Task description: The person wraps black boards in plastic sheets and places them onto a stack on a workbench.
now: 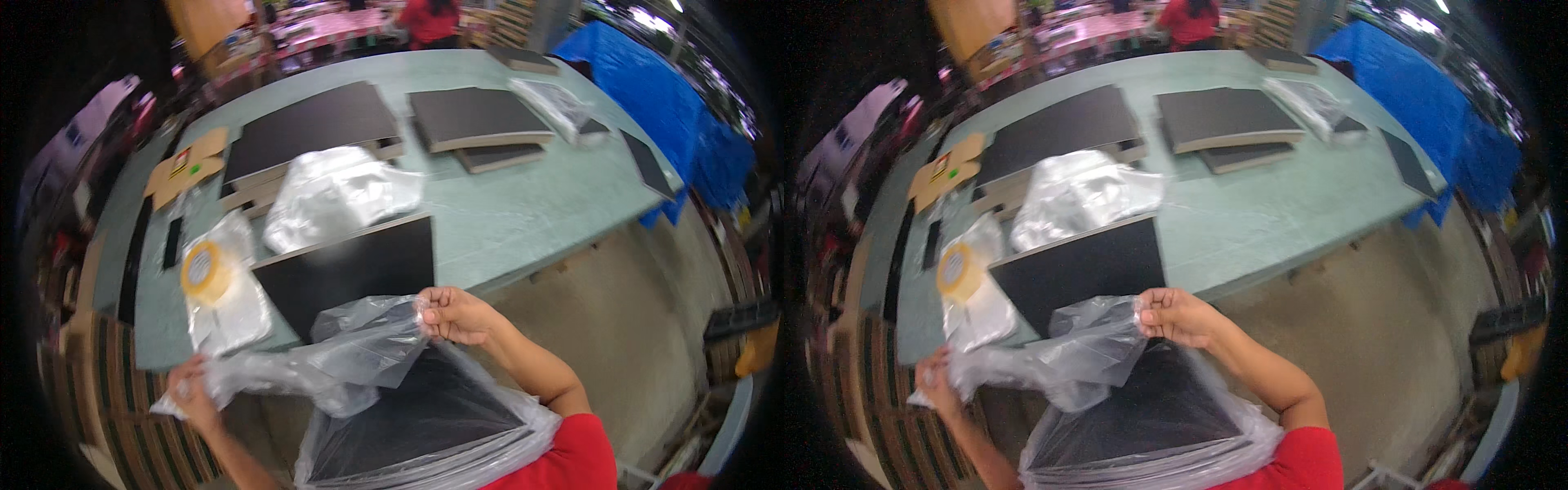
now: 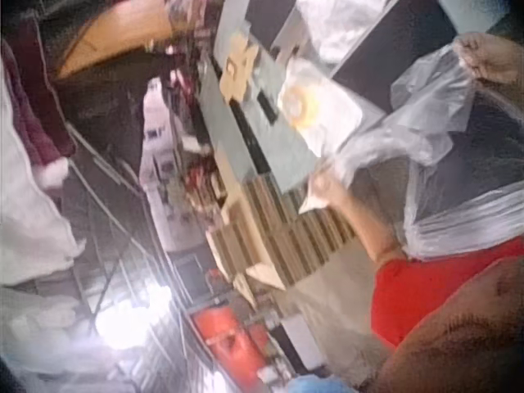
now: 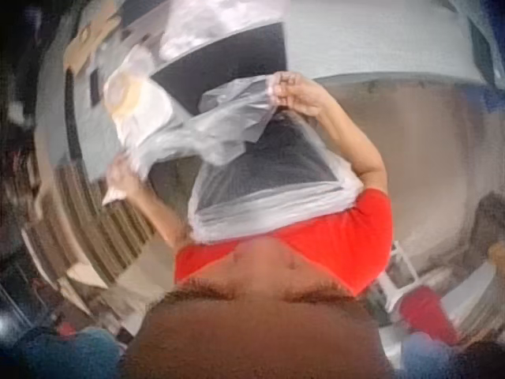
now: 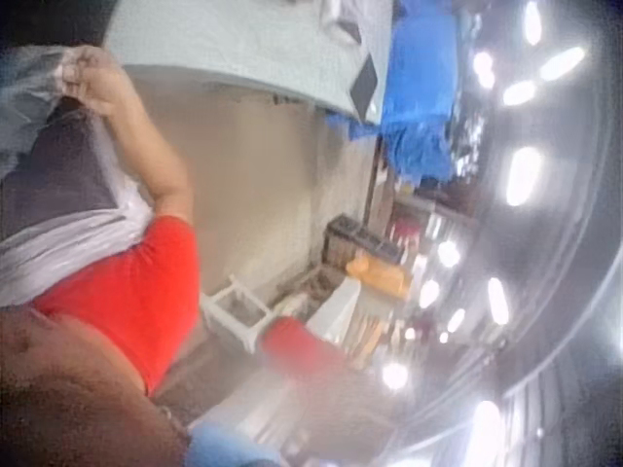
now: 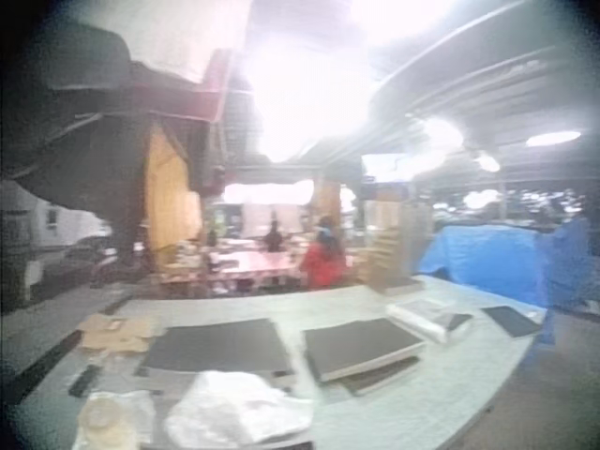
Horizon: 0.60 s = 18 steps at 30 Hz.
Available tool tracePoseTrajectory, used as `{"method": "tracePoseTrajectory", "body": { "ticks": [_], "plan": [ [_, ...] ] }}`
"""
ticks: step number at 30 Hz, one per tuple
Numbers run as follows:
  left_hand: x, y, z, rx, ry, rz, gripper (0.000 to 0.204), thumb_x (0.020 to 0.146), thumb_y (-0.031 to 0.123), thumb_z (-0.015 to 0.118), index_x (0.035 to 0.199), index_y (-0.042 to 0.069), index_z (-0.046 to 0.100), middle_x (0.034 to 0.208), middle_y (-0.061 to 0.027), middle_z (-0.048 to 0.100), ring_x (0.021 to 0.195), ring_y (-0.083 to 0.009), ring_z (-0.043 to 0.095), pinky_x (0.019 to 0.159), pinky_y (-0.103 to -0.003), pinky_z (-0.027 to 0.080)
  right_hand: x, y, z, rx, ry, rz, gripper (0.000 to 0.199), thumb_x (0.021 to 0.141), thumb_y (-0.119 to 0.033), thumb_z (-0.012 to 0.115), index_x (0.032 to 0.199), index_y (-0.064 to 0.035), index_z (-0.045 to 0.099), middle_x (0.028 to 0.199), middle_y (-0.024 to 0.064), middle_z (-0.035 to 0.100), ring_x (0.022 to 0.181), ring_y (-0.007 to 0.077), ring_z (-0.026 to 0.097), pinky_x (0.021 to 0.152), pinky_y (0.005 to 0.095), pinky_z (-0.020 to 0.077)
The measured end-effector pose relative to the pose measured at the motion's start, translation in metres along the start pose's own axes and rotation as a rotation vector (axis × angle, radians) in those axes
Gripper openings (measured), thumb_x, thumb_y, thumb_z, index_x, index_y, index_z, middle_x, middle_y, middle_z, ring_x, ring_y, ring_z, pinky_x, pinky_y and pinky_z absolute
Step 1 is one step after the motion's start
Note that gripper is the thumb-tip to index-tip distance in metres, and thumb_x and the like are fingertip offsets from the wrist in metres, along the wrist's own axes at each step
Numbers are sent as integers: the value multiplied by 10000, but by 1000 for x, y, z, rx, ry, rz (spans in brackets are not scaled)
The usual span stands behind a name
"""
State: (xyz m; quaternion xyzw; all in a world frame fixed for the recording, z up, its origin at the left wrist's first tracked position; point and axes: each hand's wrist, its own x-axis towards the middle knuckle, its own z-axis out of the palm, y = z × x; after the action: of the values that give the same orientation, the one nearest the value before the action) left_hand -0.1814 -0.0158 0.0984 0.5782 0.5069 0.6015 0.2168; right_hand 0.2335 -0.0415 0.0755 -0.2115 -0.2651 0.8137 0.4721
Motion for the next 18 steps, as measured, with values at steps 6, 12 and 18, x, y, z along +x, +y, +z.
{"method": "tracePoseTrajectory", "body": {
  "ticks": [6, 12, 18],
  "plan": [
    [-11, 73, 149, -224, -947, -197, 94, 735, 118, 583, 760, 33, 551, 652, -2, 526, 561, -52, 464, 497, -190, 380, 30, 29, 42, -99, 63, 52, 194, 780, -211, 586, 677, -69, 502, 624, -7, 527, 498, 56, 469, 457, 189, 389],
    [-19, 53, 139, -210, -949, -302, 129, 729, 137, 616, 718, 17, 570, 615, -1, 536, 594, -63, 482, 528, -225, 403, 29, 28, 43, 69, 68, 41, 213, 808, -251, 541, 699, -77, 483, 611, -2, 504, 528, 63, 466, 473, 191, 375],
    [37, -2, 51, 391, -55, -196, 119, 716, 117, 606, 699, 21, 538, 611, -53, 542, 590, -104, 498, 551, -265, 422, 21, 14, 35, -31, 21, 21, 69, 779, -87, 576, 791, -26, 546, 662, 19, 499, 588, 102, 470, 577, 231, 394]
  ]
}}
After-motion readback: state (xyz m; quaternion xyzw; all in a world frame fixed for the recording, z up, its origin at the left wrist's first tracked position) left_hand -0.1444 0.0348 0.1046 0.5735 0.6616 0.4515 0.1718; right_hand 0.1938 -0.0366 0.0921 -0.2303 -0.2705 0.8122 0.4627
